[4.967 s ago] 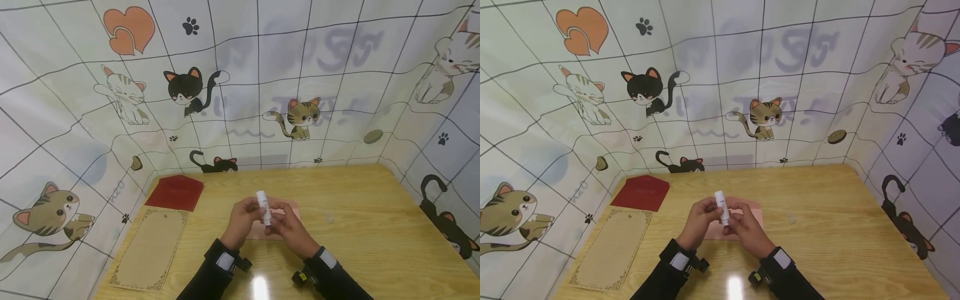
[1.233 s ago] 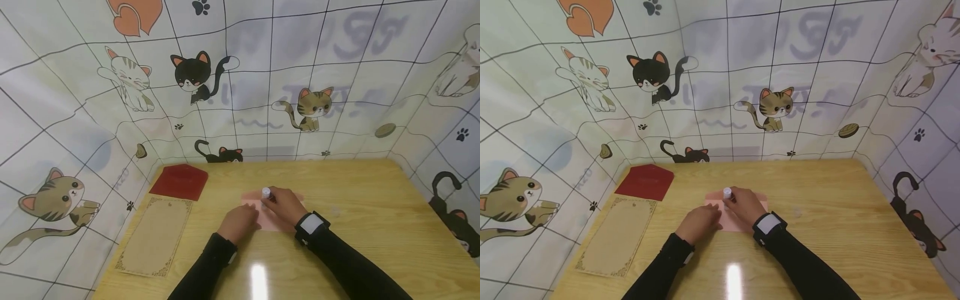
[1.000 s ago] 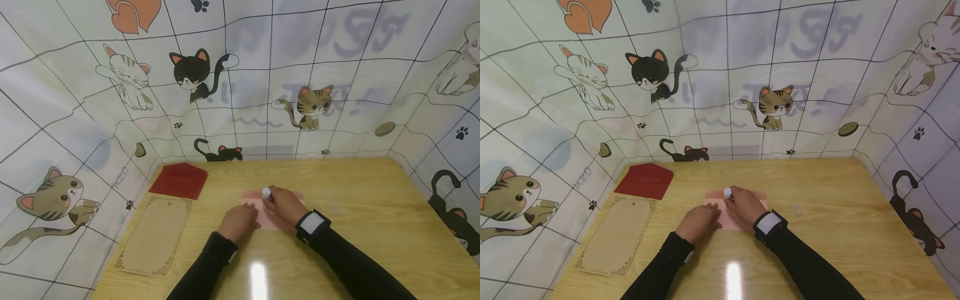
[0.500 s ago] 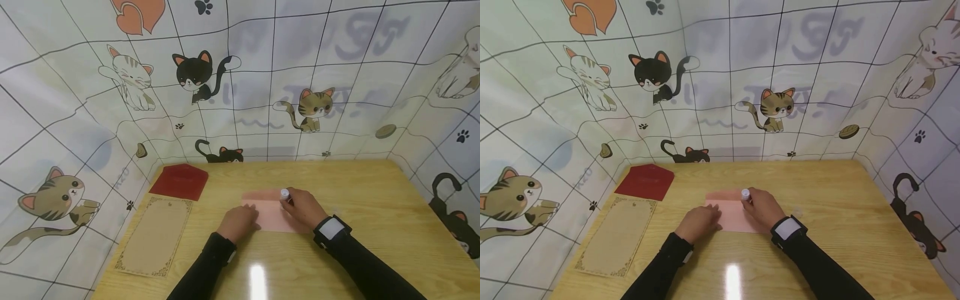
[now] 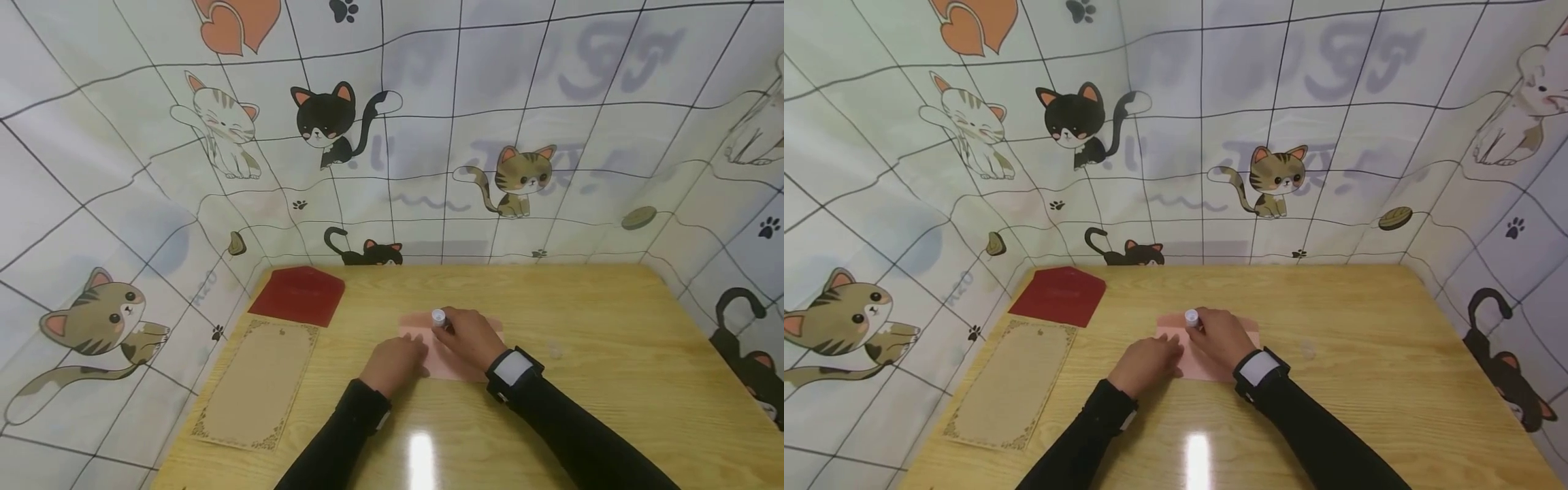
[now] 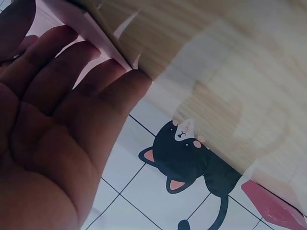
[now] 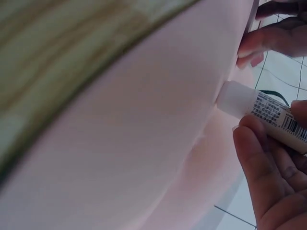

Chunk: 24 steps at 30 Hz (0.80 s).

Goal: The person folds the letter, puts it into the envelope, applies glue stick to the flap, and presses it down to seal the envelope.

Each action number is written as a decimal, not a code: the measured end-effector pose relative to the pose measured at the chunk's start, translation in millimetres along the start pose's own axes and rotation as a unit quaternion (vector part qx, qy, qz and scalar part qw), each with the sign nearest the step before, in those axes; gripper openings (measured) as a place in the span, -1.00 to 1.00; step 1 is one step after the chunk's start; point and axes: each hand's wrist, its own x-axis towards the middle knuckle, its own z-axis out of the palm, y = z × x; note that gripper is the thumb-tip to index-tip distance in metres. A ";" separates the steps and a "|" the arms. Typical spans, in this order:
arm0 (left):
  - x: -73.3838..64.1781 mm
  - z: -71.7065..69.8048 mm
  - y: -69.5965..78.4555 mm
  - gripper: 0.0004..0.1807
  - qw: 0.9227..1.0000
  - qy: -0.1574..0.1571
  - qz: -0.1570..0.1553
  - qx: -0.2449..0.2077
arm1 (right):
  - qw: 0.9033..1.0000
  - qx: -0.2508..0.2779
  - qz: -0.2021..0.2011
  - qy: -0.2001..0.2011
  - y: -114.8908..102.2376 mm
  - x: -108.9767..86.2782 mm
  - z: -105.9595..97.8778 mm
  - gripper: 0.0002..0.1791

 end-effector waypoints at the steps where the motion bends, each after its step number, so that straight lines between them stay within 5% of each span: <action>1: 0.6 -0.4 0.9 -0.63 1.000 0.001 0.001 -0.001 | 1.000 0.004 -0.001 -0.003 -1.6 1.1 0.7 -0.84; 11: -1.5 -4.8 6.7 -0.67 0.999 -0.009 -0.031 -0.033 | 1.000 0.002 0.007 -0.010 -1.1 -1.3 -3.6 -0.86; 24: -0.5 -6.2 7.0 -0.61 0.999 -0.026 -0.035 -0.031 | 0.999 -0.002 0.036 -0.013 20.4 -20.2 -17.2 -0.83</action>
